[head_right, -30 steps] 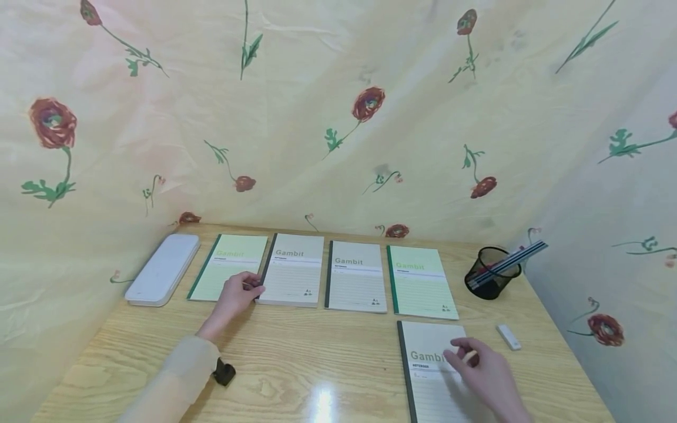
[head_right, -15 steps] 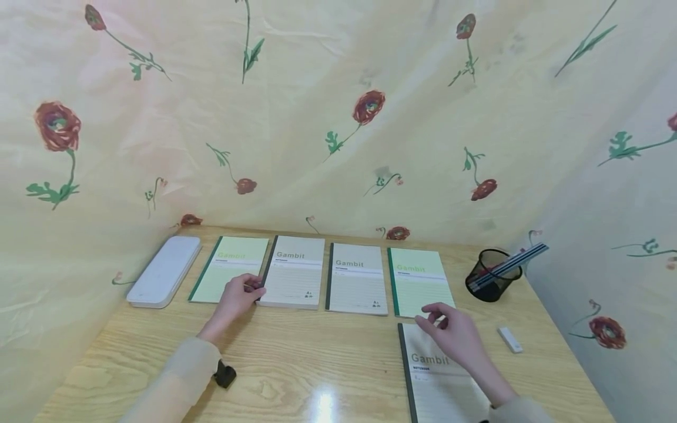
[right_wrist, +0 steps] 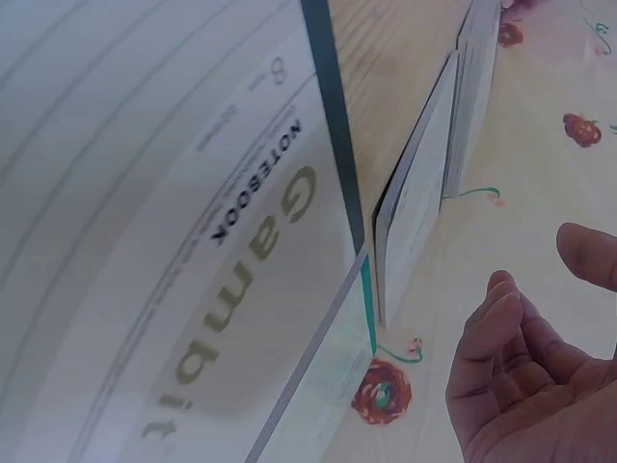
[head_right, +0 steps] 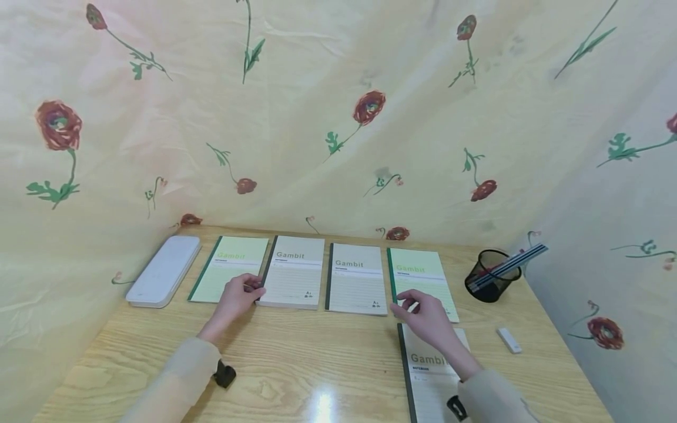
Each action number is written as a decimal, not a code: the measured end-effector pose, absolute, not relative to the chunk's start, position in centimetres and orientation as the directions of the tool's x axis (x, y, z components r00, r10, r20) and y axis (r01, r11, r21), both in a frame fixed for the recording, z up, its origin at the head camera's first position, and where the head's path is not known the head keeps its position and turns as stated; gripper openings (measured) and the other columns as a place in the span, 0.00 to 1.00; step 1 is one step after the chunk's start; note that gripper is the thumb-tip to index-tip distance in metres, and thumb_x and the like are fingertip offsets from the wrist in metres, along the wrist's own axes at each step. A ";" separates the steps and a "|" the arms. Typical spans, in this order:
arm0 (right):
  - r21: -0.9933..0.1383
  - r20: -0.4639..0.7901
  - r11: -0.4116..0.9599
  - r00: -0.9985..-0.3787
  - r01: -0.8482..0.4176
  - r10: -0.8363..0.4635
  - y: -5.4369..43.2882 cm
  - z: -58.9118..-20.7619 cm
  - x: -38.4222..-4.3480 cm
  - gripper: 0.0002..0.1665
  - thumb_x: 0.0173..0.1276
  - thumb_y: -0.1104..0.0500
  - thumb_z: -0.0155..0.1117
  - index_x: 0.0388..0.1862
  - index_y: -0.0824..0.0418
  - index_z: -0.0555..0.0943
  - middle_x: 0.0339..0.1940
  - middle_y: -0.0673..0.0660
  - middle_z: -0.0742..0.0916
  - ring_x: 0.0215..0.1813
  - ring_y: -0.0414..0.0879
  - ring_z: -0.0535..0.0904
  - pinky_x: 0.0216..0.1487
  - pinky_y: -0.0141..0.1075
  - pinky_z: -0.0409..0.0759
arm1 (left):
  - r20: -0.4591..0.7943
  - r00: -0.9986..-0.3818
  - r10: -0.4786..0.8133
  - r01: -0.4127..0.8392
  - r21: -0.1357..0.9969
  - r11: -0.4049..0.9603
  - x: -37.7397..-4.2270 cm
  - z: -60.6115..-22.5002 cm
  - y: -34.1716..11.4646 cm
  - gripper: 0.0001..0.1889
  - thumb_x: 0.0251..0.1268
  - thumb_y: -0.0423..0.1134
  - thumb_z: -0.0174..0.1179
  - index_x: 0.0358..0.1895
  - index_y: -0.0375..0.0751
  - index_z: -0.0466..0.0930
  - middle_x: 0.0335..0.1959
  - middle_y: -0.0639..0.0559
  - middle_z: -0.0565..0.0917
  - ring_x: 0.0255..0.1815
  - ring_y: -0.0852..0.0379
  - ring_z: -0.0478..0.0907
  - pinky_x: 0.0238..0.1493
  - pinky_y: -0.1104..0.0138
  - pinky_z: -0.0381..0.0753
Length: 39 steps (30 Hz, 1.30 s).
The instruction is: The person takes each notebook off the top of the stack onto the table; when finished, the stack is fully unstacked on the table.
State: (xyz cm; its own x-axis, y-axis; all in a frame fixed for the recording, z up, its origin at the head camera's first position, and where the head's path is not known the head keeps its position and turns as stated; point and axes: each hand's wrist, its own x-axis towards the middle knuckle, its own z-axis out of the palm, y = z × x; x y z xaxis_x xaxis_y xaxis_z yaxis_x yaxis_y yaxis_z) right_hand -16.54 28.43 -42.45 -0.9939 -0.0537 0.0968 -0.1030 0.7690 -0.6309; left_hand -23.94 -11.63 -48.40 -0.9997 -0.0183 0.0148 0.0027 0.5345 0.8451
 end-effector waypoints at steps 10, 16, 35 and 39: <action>-0.698 0.074 0.708 -0.994 -0.105 -0.074 25.9 -42.6 -19.0 0.22 0.69 0.51 0.68 0.51 0.68 0.82 0.35 0.55 0.83 0.32 0.46 0.75 0.27 0.34 0.74 | 0.009 -1.000 -0.027 -0.007 0.838 0.546 -24.1 -48.6 -11.7 0.14 0.66 0.30 0.65 0.52 0.29 0.80 0.42 0.42 0.83 0.42 0.48 0.79 0.47 0.56 0.79; -0.712 0.054 0.695 -0.995 -0.095 -0.081 24.0 -42.9 -20.6 0.20 0.69 0.52 0.68 0.50 0.67 0.82 0.35 0.56 0.82 0.34 0.47 0.76 0.29 0.36 0.74 | 0.008 -1.000 -0.028 -0.008 0.840 0.543 -24.1 -48.7 -11.7 0.14 0.66 0.30 0.65 0.52 0.29 0.80 0.42 0.42 0.83 0.42 0.48 0.79 0.46 0.56 0.79; -0.795 -0.064 0.606 -0.997 0.025 -0.043 18.2 -45.8 -25.3 0.22 0.68 0.52 0.69 0.53 0.66 0.81 0.40 0.59 0.82 0.29 0.47 0.81 0.28 0.37 0.81 | 0.006 -1.000 -0.023 -0.008 0.844 0.536 -24.2 -48.6 -11.6 0.14 0.65 0.30 0.65 0.52 0.28 0.80 0.42 0.42 0.83 0.42 0.48 0.79 0.47 0.56 0.79; -0.812 -0.081 0.582 -0.996 0.046 -0.034 17.1 -46.3 -25.8 0.22 0.68 0.54 0.69 0.54 0.67 0.80 0.40 0.59 0.82 0.29 0.47 0.81 0.29 0.35 0.81 | 0.004 -1.000 -0.027 -0.011 0.845 0.535 -24.2 -48.5 -11.6 0.14 0.65 0.30 0.65 0.52 0.28 0.80 0.42 0.42 0.83 0.42 0.48 0.79 0.47 0.56 0.79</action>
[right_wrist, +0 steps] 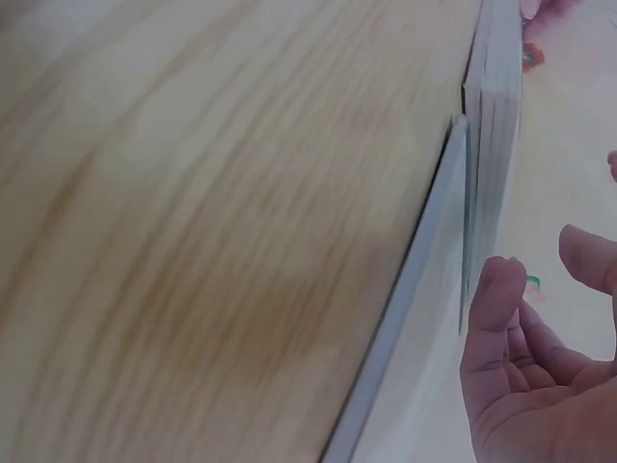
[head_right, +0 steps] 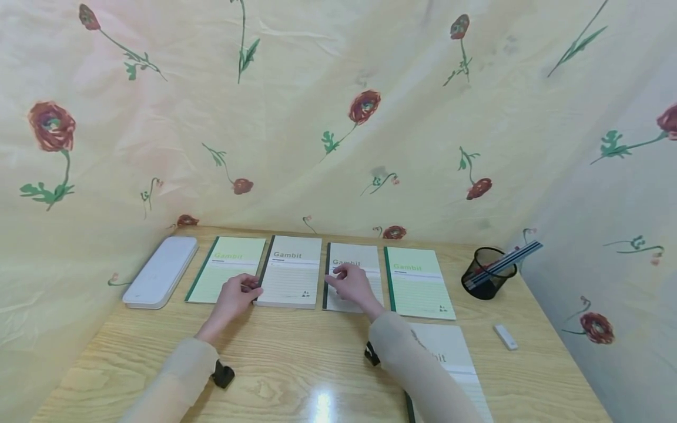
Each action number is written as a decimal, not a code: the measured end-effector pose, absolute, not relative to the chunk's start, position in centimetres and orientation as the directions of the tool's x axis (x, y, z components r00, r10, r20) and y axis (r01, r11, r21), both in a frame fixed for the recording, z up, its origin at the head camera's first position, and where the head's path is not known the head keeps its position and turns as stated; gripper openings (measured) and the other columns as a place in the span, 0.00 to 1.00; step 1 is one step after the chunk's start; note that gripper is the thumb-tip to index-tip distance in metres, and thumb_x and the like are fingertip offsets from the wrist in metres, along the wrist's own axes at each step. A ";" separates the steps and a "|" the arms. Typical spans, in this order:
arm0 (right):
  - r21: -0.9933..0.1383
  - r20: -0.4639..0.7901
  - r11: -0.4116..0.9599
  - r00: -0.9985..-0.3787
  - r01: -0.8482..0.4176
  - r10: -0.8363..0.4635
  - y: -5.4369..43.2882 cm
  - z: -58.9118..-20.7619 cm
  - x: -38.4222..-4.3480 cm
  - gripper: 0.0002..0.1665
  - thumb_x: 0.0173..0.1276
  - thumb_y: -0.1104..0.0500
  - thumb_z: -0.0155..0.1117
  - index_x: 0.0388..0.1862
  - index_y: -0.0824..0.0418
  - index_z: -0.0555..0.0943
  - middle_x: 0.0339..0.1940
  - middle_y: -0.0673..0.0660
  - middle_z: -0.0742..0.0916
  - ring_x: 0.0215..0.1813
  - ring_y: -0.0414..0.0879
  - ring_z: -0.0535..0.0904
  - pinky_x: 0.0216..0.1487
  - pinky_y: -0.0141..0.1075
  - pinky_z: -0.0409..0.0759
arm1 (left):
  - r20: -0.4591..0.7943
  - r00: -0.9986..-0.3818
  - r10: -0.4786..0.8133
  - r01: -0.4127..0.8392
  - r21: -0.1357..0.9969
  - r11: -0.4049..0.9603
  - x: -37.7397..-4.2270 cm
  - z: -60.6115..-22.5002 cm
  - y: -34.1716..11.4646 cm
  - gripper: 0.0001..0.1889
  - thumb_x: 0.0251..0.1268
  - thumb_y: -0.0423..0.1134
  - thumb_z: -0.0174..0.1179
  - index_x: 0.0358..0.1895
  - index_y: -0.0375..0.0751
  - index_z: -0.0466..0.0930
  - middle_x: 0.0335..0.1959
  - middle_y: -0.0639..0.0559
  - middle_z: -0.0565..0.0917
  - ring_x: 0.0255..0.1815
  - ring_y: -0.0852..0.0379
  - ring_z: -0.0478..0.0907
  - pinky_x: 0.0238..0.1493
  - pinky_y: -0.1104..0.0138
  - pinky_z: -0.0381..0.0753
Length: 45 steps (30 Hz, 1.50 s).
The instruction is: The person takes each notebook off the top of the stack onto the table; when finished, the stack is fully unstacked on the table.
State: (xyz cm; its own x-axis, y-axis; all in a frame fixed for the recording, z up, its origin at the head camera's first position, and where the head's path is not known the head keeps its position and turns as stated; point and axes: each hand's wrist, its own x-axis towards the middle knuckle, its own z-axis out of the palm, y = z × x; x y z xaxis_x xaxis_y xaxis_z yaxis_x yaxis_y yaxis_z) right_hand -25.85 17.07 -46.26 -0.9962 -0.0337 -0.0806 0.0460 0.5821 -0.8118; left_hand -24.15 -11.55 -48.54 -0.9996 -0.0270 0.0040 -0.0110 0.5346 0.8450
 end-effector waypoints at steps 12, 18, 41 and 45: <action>-0.810 -0.066 0.584 -0.998 0.042 -0.019 14.1 -46.9 -26.6 0.22 0.69 0.55 0.68 0.53 0.70 0.80 0.35 0.57 0.82 0.29 0.45 0.79 0.31 0.34 0.77 | 0.010 -0.999 -0.035 -0.010 0.846 0.534 -24.4 -48.8 -11.7 0.14 0.65 0.31 0.65 0.52 0.30 0.81 0.40 0.43 0.83 0.40 0.49 0.79 0.44 0.57 0.79; -0.811 -0.030 0.585 -0.999 0.009 -0.026 13.3 -47.5 -27.0 0.25 0.68 0.55 0.69 0.54 0.73 0.79 0.36 0.59 0.84 0.29 0.46 0.81 0.32 0.36 0.81 | 0.009 -0.999 -0.032 -0.010 0.843 0.537 -24.5 -48.9 -11.7 0.15 0.65 0.31 0.65 0.52 0.30 0.80 0.40 0.43 0.83 0.40 0.49 0.79 0.44 0.57 0.79; -0.763 0.023 0.645 -0.999 -0.043 -0.040 12.2 -47.7 -27.1 0.14 0.67 0.56 0.71 0.29 0.65 0.80 0.16 0.50 0.75 0.17 0.41 0.66 0.19 0.32 0.64 | 0.016 -1.000 -0.016 0.005 0.841 0.541 -24.4 -49.0 -11.7 0.15 0.66 0.32 0.65 0.52 0.28 0.81 0.40 0.43 0.84 0.40 0.49 0.79 0.44 0.57 0.80; -0.750 0.035 0.659 -0.998 -0.054 -0.043 12.2 -47.6 -27.1 0.15 0.67 0.56 0.71 0.27 0.64 0.79 0.17 0.51 0.75 0.18 0.41 0.67 0.20 0.33 0.65 | 0.017 -1.000 -0.016 0.005 0.840 0.543 -24.4 -49.1 -11.8 0.15 0.65 0.33 0.66 0.52 0.28 0.81 0.40 0.43 0.84 0.40 0.49 0.79 0.44 0.57 0.79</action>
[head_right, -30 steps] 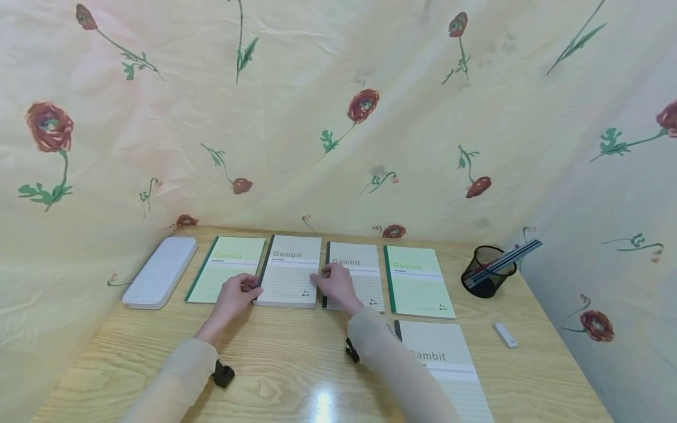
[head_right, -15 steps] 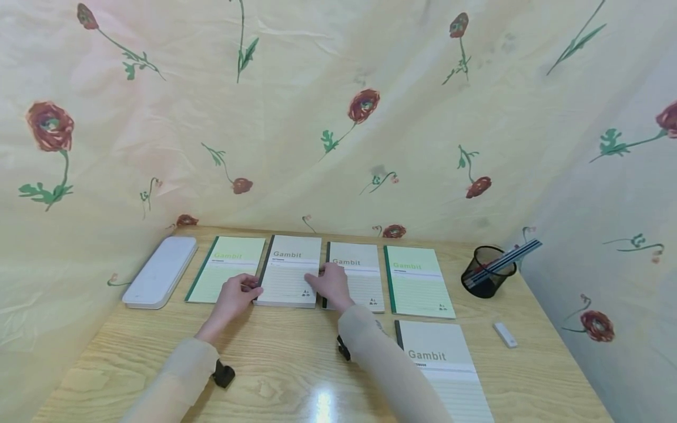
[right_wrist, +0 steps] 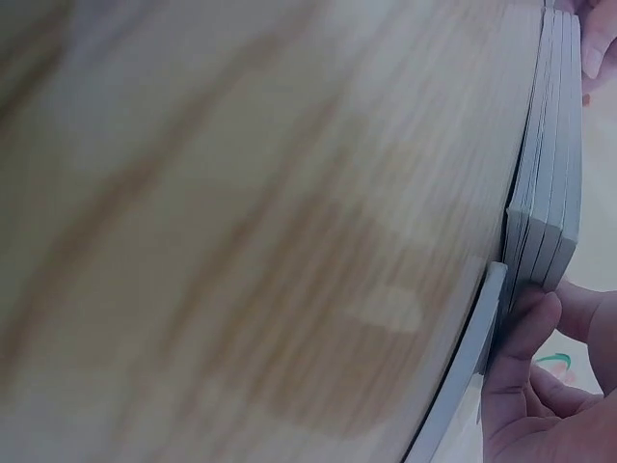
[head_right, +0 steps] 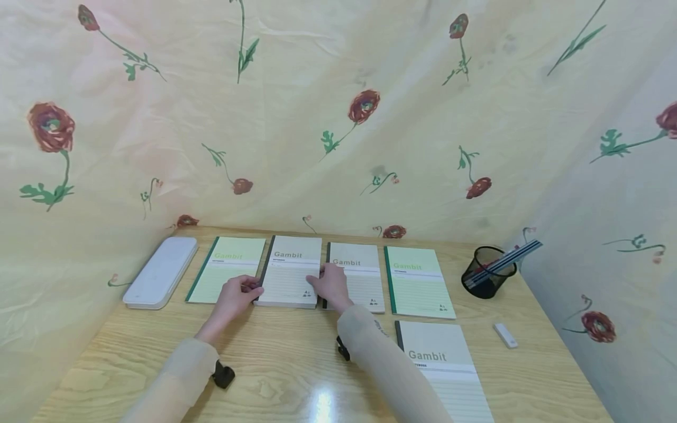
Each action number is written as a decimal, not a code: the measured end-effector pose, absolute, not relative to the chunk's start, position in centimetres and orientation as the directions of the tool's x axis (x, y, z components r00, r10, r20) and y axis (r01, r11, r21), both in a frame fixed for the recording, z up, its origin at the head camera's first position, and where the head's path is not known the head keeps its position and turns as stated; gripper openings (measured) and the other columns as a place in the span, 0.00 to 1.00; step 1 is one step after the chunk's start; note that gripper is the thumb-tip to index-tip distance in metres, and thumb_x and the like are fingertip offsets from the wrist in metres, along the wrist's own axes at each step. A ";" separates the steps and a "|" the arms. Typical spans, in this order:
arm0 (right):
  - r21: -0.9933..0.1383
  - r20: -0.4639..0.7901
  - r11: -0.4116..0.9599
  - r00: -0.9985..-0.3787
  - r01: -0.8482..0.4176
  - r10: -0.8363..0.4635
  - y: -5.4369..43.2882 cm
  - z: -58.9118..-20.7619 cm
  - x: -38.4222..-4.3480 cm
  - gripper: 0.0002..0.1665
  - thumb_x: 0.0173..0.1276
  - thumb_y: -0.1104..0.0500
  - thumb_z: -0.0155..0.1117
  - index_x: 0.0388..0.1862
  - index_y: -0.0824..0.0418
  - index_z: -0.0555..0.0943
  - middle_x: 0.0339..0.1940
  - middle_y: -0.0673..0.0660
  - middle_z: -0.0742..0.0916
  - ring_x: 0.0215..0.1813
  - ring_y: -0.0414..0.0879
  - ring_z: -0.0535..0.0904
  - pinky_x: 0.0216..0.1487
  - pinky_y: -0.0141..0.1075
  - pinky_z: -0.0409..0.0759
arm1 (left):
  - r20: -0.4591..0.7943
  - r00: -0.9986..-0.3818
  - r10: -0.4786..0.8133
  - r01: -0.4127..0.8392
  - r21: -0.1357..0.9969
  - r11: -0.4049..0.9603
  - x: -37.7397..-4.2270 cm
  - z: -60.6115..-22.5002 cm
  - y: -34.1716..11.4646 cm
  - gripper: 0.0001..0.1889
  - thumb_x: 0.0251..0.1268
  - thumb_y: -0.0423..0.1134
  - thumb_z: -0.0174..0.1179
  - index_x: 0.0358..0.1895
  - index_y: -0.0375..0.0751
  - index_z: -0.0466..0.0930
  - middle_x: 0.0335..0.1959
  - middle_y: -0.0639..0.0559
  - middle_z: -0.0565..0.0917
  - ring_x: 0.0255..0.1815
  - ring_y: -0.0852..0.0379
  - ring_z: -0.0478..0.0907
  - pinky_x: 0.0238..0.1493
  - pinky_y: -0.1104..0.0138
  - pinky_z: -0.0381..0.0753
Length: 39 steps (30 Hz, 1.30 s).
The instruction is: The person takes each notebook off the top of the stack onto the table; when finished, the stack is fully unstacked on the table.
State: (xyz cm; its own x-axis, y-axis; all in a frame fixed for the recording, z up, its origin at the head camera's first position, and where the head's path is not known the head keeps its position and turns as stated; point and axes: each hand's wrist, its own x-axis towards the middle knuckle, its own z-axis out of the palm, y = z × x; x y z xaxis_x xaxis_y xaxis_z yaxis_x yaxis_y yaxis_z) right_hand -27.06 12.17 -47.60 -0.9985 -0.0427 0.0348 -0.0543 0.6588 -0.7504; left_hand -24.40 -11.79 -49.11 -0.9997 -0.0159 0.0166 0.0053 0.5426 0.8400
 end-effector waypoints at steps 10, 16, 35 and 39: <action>-0.742 -0.006 0.670 -1.000 0.008 0.006 12.3 -47.5 -26.9 0.17 0.66 0.57 0.71 0.43 0.70 0.81 0.30 0.56 0.82 0.28 0.45 0.75 0.29 0.34 0.74 | 0.033 -0.999 -0.007 0.024 0.838 0.545 -24.2 -49.2 -11.9 0.14 0.66 0.33 0.65 0.50 0.28 0.82 0.40 0.43 0.84 0.42 0.48 0.80 0.46 0.56 0.80; -0.724 -0.023 0.689 -0.999 0.033 0.023 12.6 -47.1 -26.8 0.20 0.66 0.56 0.71 0.47 0.71 0.80 0.36 0.58 0.83 0.34 0.48 0.78 0.36 0.39 0.78 | 0.036 -0.999 -0.005 0.027 0.833 0.553 -24.2 -49.2 -12.0 0.13 0.66 0.33 0.65 0.50 0.27 0.82 0.39 0.42 0.84 0.41 0.47 0.80 0.45 0.56 0.80; -0.840 -0.117 0.524 -0.990 0.140 0.077 15.7 -46.5 -25.5 0.25 0.70 0.58 0.66 0.60 0.71 0.75 0.56 0.69 0.82 0.58 0.60 0.79 0.56 0.49 0.80 | 0.009 -1.000 -0.016 -0.001 0.828 0.561 -24.3 -49.1 -11.7 0.14 0.65 0.30 0.65 0.51 0.27 0.81 0.41 0.42 0.83 0.42 0.48 0.80 0.48 0.55 0.79; -0.874 -0.165 0.446 -0.981 0.192 0.098 16.6 -46.5 -25.1 0.27 0.70 0.58 0.66 0.62 0.71 0.74 0.58 0.69 0.81 0.58 0.59 0.80 0.55 0.48 0.80 | 0.017 -1.000 -0.011 0.008 0.830 0.558 -24.3 -49.0 -11.7 0.13 0.65 0.29 0.65 0.51 0.27 0.81 0.41 0.42 0.83 0.42 0.48 0.80 0.48 0.55 0.79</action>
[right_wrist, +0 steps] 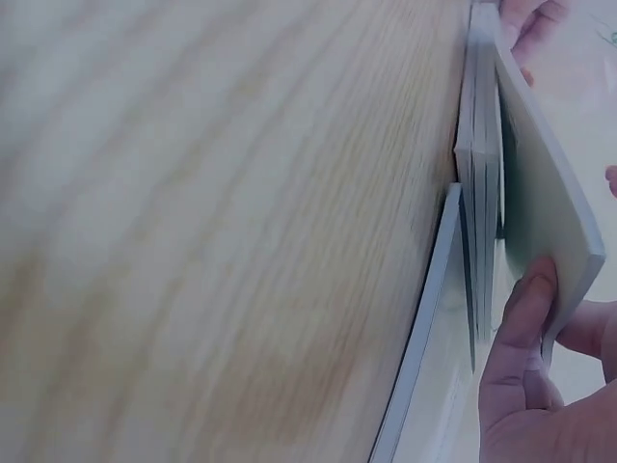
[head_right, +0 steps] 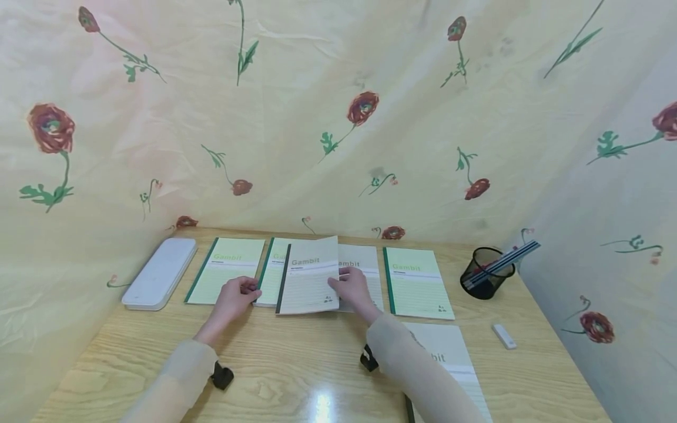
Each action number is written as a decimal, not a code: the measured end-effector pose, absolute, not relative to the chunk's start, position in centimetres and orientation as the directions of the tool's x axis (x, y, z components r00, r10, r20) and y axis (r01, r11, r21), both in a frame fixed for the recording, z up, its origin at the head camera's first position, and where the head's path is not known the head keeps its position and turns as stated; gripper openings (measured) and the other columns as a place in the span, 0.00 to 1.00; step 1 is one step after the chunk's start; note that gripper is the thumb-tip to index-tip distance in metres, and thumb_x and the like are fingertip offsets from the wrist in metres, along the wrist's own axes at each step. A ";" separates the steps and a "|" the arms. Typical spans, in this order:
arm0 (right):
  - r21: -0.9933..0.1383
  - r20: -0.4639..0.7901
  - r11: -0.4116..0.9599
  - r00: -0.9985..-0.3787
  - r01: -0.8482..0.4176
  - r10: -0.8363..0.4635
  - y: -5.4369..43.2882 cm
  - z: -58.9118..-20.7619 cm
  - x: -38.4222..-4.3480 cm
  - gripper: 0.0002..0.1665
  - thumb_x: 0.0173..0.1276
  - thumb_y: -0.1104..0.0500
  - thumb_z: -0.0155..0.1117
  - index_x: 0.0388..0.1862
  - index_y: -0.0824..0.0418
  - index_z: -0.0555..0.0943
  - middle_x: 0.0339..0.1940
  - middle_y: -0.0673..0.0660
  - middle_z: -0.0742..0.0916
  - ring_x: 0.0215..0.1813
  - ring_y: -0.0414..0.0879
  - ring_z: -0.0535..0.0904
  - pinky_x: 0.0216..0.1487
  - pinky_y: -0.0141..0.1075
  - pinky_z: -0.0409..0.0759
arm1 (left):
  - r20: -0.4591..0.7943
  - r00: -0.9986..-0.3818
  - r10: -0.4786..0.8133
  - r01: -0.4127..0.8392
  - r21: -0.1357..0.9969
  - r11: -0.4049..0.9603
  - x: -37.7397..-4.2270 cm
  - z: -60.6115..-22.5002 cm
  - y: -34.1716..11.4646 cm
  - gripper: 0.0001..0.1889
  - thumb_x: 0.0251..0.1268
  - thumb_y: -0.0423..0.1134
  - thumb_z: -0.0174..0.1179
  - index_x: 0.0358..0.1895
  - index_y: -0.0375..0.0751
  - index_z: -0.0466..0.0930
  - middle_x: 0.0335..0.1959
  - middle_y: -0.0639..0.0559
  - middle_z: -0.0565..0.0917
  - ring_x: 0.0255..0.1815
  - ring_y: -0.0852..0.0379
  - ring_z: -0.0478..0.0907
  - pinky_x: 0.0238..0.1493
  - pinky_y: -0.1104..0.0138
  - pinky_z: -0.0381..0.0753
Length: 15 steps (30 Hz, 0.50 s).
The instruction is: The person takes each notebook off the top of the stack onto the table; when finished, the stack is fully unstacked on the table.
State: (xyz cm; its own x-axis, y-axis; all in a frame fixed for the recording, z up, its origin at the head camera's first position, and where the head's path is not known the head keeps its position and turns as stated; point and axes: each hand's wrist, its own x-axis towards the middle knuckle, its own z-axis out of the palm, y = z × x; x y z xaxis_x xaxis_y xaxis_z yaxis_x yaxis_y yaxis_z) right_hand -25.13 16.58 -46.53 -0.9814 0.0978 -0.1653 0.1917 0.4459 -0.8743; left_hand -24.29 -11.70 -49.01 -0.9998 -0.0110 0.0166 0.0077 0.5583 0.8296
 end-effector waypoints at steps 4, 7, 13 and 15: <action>-0.883 -0.202 0.410 -0.973 0.229 0.109 17.5 -46.1 -24.5 0.27 0.71 0.58 0.66 0.63 0.71 0.73 0.57 0.69 0.81 0.55 0.58 0.81 0.52 0.47 0.81 | 0.020 -1.000 -0.008 0.012 0.830 0.557 -24.2 -48.9 -11.7 0.13 0.65 0.29 0.64 0.51 0.27 0.81 0.41 0.42 0.83 0.43 0.48 0.80 0.48 0.55 0.80; -0.879 -0.219 0.407 -0.969 0.248 0.117 18.2 -45.7 -23.9 0.27 0.71 0.57 0.66 0.63 0.71 0.73 0.57 0.68 0.82 0.55 0.56 0.81 0.52 0.46 0.81 | 0.019 -1.000 -0.005 0.013 0.829 0.558 -24.2 -48.9 -11.7 0.14 0.65 0.29 0.65 0.51 0.27 0.81 0.41 0.42 0.84 0.43 0.48 0.80 0.48 0.55 0.80; -0.875 -0.220 0.414 -0.968 0.250 0.119 19.5 -45.1 -22.7 0.28 0.72 0.57 0.64 0.64 0.71 0.72 0.57 0.70 0.81 0.53 0.56 0.81 0.51 0.46 0.81 | 0.011 -1.000 -0.007 0.005 0.829 0.560 -24.3 -48.9 -11.7 0.14 0.65 0.29 0.65 0.51 0.26 0.81 0.41 0.42 0.84 0.43 0.48 0.80 0.48 0.55 0.80; -0.877 -0.223 0.409 -0.967 0.254 0.122 19.9 -45.0 -22.3 0.28 0.72 0.57 0.64 0.64 0.71 0.71 0.57 0.70 0.81 0.52 0.55 0.81 0.50 0.44 0.81 | 0.008 -1.000 -0.009 0.002 0.829 0.560 -24.3 -48.9 -11.7 0.14 0.65 0.29 0.65 0.51 0.27 0.81 0.41 0.42 0.84 0.43 0.48 0.80 0.48 0.55 0.79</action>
State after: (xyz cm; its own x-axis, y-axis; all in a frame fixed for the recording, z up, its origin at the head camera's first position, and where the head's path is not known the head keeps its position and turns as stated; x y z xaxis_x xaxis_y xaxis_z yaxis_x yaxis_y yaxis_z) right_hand -22.28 19.91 -45.04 -0.9671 0.1217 -0.2233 0.2538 0.4088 -0.8766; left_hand -24.26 -11.73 -48.86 -0.9999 -0.0092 0.0081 0.0016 0.5598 0.8286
